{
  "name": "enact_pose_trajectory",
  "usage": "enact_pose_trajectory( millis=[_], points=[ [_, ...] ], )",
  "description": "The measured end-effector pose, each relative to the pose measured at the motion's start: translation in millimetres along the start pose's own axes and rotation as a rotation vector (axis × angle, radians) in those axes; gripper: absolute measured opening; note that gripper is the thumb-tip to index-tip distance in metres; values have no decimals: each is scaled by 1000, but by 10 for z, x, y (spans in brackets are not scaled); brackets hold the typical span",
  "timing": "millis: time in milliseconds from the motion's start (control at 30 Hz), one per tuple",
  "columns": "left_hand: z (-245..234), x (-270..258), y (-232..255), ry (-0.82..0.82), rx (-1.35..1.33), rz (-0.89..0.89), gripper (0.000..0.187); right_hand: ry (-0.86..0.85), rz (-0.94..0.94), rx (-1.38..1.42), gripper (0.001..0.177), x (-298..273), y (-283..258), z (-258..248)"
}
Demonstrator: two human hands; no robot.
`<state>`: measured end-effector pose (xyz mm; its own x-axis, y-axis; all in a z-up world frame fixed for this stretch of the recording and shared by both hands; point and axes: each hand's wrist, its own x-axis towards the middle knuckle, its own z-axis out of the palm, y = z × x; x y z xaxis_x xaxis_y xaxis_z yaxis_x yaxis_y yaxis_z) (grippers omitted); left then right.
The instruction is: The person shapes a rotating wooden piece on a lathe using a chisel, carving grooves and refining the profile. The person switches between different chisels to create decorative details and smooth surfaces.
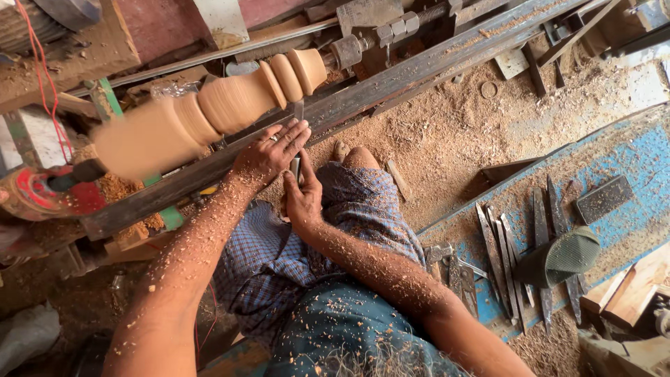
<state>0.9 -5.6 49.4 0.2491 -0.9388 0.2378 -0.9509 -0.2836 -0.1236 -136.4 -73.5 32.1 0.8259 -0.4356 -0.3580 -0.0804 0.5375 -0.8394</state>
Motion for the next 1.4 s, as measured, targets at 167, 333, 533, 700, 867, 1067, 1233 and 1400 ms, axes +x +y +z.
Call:
enact_pose_trajectory(
  millis=[167,333,533,700,867,1067,1233,1400],
  points=[
    [81,-25,-47,41,-7,25,48,18,-16,-92,66,-19,-31,55],
    [140,-51,-50,22,23,18,48,18,72,-5,66,-20,-70,80],
    [228,-34,-41,31,95,54,46,11,55,-15,68,10,-162,3],
    [359,-10,-44,62,193,113,45,-16,107,-170,68,101,-263,-214],
    [532,24,-55,115,228,153,45,-98,105,-219,67,172,-352,-409],
    [605,122,-16,214,185,164,45,-163,219,-285,66,290,-600,-633],
    [518,195,42,123,134,72,47,-288,278,-376,63,396,-910,-835],
    [527,273,88,68,6,26,47,-356,272,-512,58,590,-1164,-1009]
  ],
)
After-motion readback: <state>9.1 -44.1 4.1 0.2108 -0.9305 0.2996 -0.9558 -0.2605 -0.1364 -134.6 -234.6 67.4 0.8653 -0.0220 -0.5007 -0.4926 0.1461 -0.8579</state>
